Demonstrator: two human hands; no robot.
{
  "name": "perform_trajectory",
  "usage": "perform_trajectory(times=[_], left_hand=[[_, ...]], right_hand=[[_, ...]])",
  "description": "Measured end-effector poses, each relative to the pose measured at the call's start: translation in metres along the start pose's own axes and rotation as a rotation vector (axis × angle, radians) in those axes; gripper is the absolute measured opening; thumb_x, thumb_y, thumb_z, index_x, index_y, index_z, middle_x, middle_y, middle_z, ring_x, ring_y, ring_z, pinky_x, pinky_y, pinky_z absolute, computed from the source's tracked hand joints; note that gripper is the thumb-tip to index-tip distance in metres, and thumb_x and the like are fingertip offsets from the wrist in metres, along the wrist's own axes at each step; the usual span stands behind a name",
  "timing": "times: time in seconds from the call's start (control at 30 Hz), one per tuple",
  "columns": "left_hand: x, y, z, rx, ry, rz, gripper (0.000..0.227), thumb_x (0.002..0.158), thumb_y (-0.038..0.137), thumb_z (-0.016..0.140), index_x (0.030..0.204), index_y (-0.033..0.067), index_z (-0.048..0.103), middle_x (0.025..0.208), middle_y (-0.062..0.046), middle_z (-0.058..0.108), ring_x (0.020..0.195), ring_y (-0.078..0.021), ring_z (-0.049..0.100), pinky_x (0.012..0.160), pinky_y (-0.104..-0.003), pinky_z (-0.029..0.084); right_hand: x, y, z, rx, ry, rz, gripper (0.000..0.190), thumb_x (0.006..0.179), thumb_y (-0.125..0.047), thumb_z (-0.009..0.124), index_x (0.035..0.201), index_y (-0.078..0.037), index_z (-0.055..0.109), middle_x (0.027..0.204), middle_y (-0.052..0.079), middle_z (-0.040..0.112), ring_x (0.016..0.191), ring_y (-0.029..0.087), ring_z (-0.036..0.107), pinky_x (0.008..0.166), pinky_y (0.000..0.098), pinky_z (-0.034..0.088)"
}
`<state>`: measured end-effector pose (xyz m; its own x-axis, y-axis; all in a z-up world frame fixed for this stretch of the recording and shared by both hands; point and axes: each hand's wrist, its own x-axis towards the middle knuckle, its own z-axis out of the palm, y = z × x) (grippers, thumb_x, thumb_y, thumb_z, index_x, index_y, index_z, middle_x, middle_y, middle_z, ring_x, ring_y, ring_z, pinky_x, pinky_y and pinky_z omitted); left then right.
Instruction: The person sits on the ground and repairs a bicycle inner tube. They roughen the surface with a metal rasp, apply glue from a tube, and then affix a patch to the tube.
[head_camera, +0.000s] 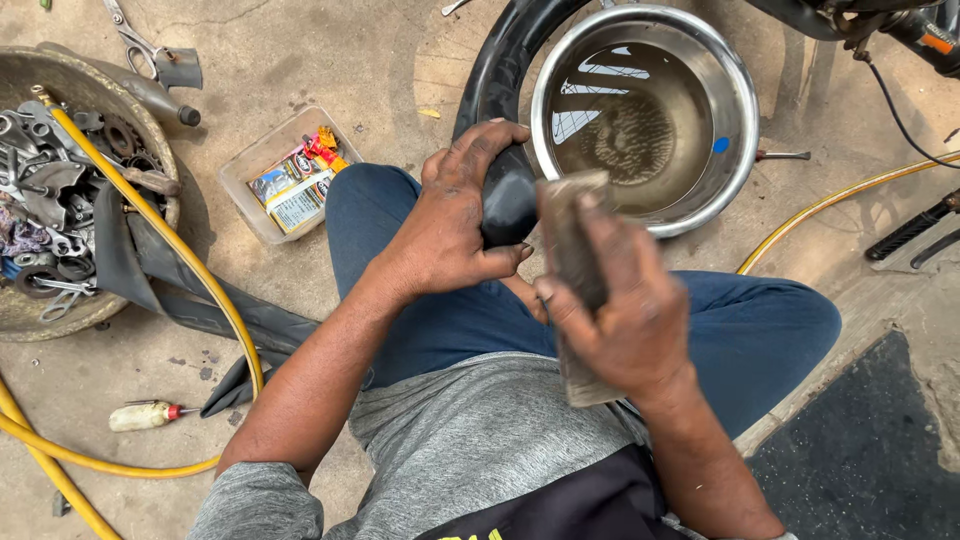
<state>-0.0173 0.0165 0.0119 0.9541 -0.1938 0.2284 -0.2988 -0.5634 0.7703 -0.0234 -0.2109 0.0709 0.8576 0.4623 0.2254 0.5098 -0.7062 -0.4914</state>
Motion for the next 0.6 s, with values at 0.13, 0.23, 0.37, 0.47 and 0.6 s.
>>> perform_trajectory(times=[0.13,0.23,0.37,0.47,0.6], left_hand=[[0.012,0.01,0.007,0.16,-0.009,0.1,0.084,0.065,0.036,0.083,0.135,0.0016,0.05,0.156,-0.023,0.039,0.152,-0.0406,0.032,0.119,-0.056,0.028],[0.007,0.021,0.021,0.219,-0.09,0.102,0.06,0.066,0.035,0.084,0.108,-0.0037,0.066,0.156,-0.021,0.04,0.15,-0.0386,0.033,0.114,-0.056,0.03],[0.015,0.019,0.005,0.119,0.007,0.091,0.082,0.061,0.032,0.081,0.129,-0.012,0.068,0.151,-0.017,0.043,0.147,-0.036,0.035,0.108,-0.059,0.028],[0.004,0.014,0.003,0.217,-0.026,0.099,0.049,0.06,0.034,0.082,0.092,-0.0034,0.077,0.154,-0.018,0.042,0.147,-0.0367,0.034,0.108,-0.059,0.028],[0.014,0.024,0.014,0.258,-0.061,0.171,0.045,0.063,0.037,0.084,0.084,-0.0029,0.077,0.153,-0.019,0.04,0.146,-0.038,0.033,0.11,-0.06,0.027]], right_hand=[[0.043,-0.028,0.0,-0.022,0.043,-0.001,0.067,0.096,-0.037,0.073,0.151,-0.005,0.052,0.116,0.022,0.065,0.096,0.037,0.071,0.076,0.0451,0.06],[0.091,0.007,0.003,-0.094,0.22,0.13,0.059,0.106,-0.037,0.074,0.153,-0.007,0.053,0.125,0.021,0.066,0.114,0.04,0.068,0.095,0.0482,0.055],[0.084,0.019,-0.012,-0.07,0.381,0.056,0.058,0.11,-0.033,0.077,0.149,-0.001,0.05,0.14,0.024,0.062,0.134,0.039,0.065,0.114,0.0447,0.054],[0.013,-0.003,-0.009,0.092,0.118,0.005,0.066,0.101,-0.031,0.069,0.154,0.001,0.046,0.136,0.027,0.062,0.128,0.04,0.066,0.106,0.0452,0.057],[0.031,0.009,0.016,0.031,0.048,0.087,0.063,0.1,-0.031,0.071,0.151,0.0,0.049,0.137,0.03,0.061,0.124,0.044,0.064,0.1,0.0491,0.054]])
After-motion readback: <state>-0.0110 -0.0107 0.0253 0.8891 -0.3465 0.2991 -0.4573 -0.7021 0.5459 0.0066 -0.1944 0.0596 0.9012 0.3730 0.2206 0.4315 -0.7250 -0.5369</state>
